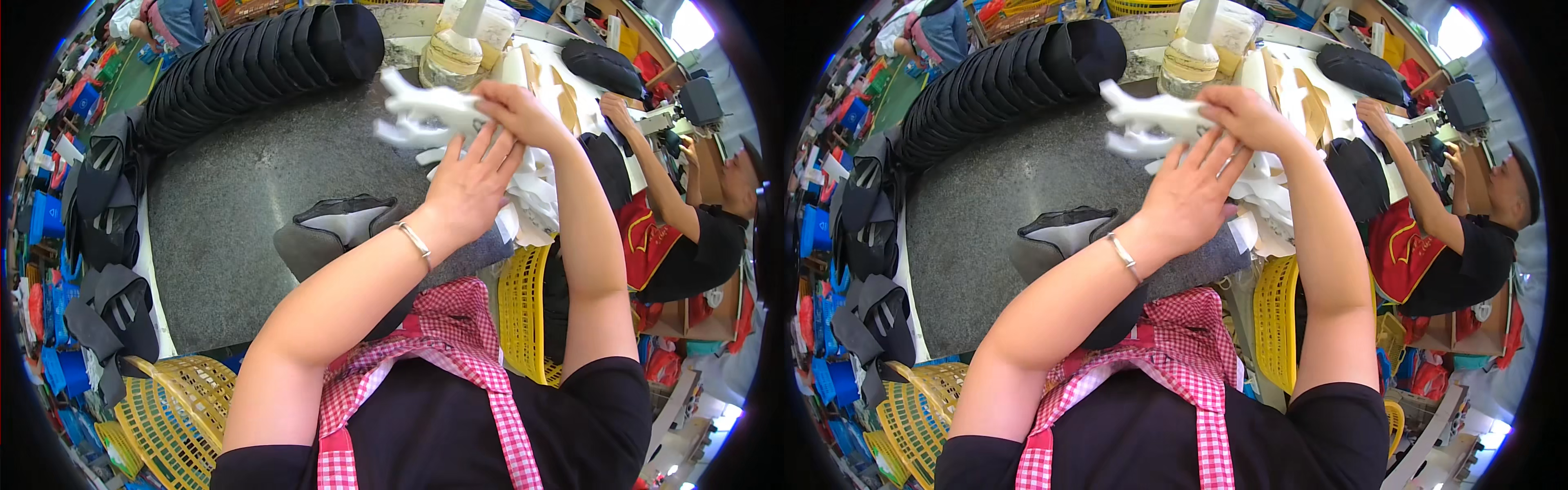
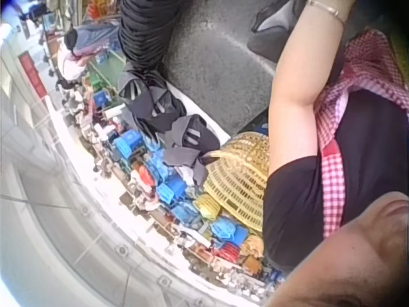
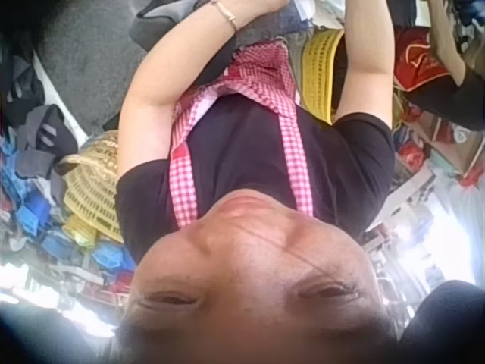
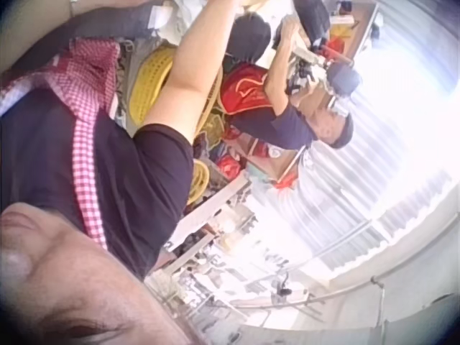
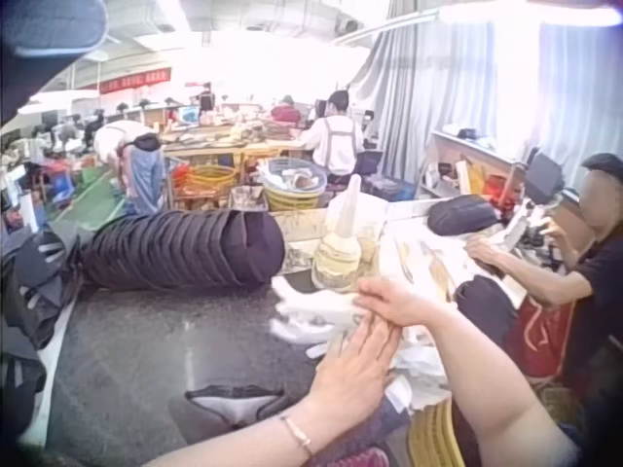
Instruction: Inserting white foam liners into black shoe upper components in a factory setting.
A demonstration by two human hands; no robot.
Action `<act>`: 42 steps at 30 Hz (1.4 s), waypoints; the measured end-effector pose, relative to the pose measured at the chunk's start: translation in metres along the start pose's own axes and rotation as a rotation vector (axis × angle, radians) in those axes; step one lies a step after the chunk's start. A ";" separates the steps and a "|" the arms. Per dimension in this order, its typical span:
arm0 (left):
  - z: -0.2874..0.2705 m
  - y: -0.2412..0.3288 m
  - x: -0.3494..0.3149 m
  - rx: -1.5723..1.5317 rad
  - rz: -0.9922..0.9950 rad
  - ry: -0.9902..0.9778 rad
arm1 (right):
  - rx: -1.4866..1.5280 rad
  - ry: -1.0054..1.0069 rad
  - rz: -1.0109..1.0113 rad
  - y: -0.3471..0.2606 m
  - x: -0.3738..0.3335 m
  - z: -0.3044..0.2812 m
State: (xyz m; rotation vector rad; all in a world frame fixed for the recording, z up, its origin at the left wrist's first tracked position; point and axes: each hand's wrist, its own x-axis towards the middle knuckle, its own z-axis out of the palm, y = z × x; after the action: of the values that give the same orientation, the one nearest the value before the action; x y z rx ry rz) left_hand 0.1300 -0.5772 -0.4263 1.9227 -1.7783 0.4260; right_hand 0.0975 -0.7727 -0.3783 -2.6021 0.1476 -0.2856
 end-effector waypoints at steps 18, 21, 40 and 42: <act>-0.120 -0.011 -0.092 -0.094 -0.164 -0.179 | 1.492 0.420 -0.203 -0.155 -0.017 0.014; -0.147 -0.035 -0.135 -0.044 -0.470 -0.034 | 1.735 0.355 0.074 -0.180 -0.021 0.090; -0.131 -0.077 -0.169 -0.053 -0.706 0.412 | 1.671 0.099 0.141 -0.256 -0.006 0.167; -0.129 -0.083 -0.170 -0.026 -0.701 0.435 | 1.708 0.142 0.194 -0.253 0.007 0.183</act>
State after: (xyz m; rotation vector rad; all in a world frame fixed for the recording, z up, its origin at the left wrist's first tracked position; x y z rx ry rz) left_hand 0.2063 -0.3613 -0.4204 2.0784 -0.7687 0.5031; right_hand 0.1590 -0.4673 -0.4043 -0.8697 0.1118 -0.3056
